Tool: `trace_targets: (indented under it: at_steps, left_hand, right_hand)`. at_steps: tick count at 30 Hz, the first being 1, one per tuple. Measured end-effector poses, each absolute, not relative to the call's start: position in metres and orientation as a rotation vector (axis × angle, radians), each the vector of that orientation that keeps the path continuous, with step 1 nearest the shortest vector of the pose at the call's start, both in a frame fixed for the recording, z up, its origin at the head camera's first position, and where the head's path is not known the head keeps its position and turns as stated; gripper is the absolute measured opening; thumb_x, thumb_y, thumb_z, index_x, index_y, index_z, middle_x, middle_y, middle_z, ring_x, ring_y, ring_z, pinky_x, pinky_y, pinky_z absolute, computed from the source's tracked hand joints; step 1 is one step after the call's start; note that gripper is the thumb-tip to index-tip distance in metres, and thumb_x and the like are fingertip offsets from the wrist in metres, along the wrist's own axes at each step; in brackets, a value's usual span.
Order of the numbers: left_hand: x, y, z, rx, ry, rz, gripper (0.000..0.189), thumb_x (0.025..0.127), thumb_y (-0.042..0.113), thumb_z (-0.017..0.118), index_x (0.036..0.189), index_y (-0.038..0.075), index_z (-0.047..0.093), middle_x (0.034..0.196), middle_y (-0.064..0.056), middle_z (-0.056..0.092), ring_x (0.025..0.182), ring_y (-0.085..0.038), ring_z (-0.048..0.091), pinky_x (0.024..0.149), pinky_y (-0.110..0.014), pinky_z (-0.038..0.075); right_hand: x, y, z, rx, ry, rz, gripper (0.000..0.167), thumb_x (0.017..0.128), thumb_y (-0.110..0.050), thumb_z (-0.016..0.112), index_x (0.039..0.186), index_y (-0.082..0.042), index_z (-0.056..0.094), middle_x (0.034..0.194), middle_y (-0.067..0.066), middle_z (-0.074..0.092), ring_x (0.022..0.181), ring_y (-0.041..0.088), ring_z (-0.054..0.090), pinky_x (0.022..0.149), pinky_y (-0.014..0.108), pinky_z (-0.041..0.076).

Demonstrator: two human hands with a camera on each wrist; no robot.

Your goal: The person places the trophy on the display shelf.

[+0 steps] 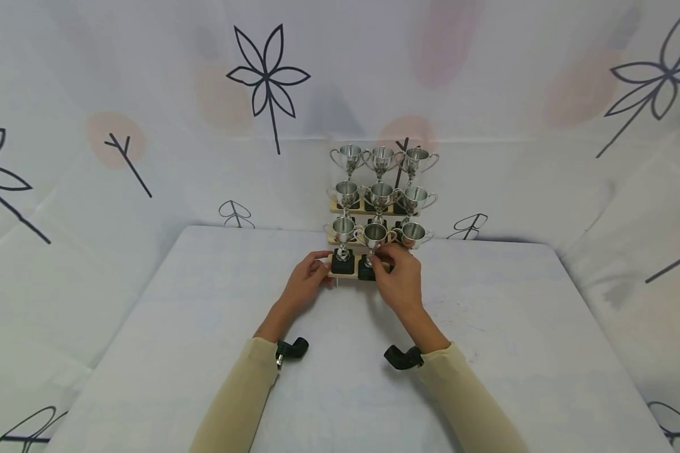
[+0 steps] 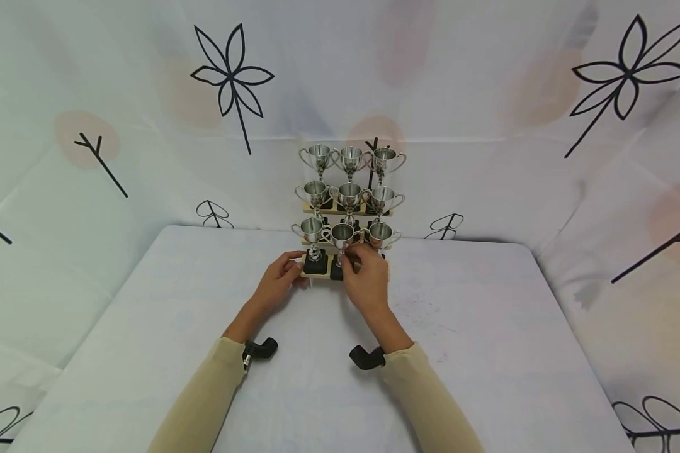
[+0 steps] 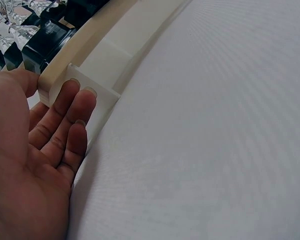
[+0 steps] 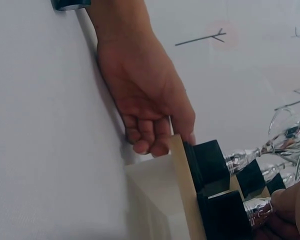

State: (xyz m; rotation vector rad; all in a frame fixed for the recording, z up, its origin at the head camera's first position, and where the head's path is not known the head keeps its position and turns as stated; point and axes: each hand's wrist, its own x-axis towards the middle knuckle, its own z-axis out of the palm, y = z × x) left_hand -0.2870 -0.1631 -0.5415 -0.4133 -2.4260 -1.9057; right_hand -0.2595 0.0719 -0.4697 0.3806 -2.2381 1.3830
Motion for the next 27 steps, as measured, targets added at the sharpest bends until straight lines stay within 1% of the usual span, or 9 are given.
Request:
trace_targets:
  at_steps: [2, 8, 11, 17, 23, 27]
  left_hand:
    - [-0.2870, -0.1630, -0.5414, -0.410, -2.430, -1.904, 0.038, 0.112, 0.026, 0.058, 0.146, 0.012, 0.059, 0.091, -0.019, 0.074, 0.081, -0.035, 0.072, 0.082, -0.035, 0.053]
    - [-0.2845, -0.1631, -0.5386, -0.393, -2.471, -1.864, 0.037, 0.112, 0.026, 0.056, 0.147, 0.015, 0.059, 0.089, -0.011, 0.074, 0.080, -0.024, 0.073, 0.083, -0.032, 0.053]
    - [-0.2843, -0.1631, -0.5381, -0.388, -2.477, -1.858, 0.037, 0.112, 0.026, 0.056, 0.148, 0.015, 0.058, 0.089, -0.011, 0.074, 0.081, -0.025, 0.072, 0.084, -0.033, 0.053]
    - [-0.2868, -0.1630, -0.5399, -0.394, -2.459, -1.861, 0.037, 0.112, 0.024, 0.057, 0.147, 0.013, 0.059, 0.088, -0.015, 0.074, 0.081, -0.031, 0.073, 0.082, -0.034, 0.053]
    - [-0.2876, -0.1631, -0.5404, -0.392, -2.468, -1.852, 0.036, 0.112, 0.022, 0.056, 0.147, 0.014, 0.059, 0.087, -0.011, 0.074, 0.080, -0.025, 0.072, 0.082, -0.032, 0.053]
    - [-0.2870, -0.1630, -0.5405, -0.393, -2.479, -1.849, 0.036, 0.112, 0.023, 0.056, 0.147, 0.014, 0.059, 0.087, -0.011, 0.074, 0.079, -0.023, 0.072, 0.083, -0.032, 0.053]
  right_hand:
    - [-0.2592, 0.0717, -0.4695, 0.378, -2.234, 1.372, 0.010, 0.095, 0.001, 0.077, 0.105, 0.001, 0.076, 0.105, 0.014, 0.076, 0.098, 0.027, 0.076, 0.087, 0.036, 0.060]
    - [-0.2589, 0.0710, -0.4693, 0.380, -2.218, 1.356, 0.011, 0.094, 0.001, 0.078, 0.105, 0.002, 0.078, 0.106, 0.015, 0.076, 0.099, 0.028, 0.076, 0.087, 0.037, 0.060]
    - [-0.2598, 0.0709, -0.4705, 0.385, -2.210, 1.340, 0.011, 0.094, 0.001, 0.079, 0.105, 0.002, 0.078, 0.107, 0.015, 0.077, 0.100, 0.028, 0.076, 0.087, 0.037, 0.060]
    - [-0.2599, 0.0715, -0.4714, 0.392, -2.196, 1.317, 0.011, 0.095, -0.001, 0.079, 0.106, 0.001, 0.078, 0.109, 0.015, 0.077, 0.101, 0.028, 0.076, 0.088, 0.037, 0.060]
    - [-0.2585, 0.0721, -0.4738, 0.398, -2.181, 1.311, 0.013, 0.095, -0.003, 0.079, 0.108, 0.001, 0.078, 0.111, 0.016, 0.077, 0.102, 0.029, 0.076, 0.088, 0.037, 0.060]
    - [-0.2563, 0.0731, -0.4758, 0.405, -2.166, 1.306, 0.017, 0.094, -0.003, 0.080, 0.109, 0.002, 0.078, 0.112, 0.016, 0.076, 0.102, 0.029, 0.076, 0.087, 0.039, 0.061]
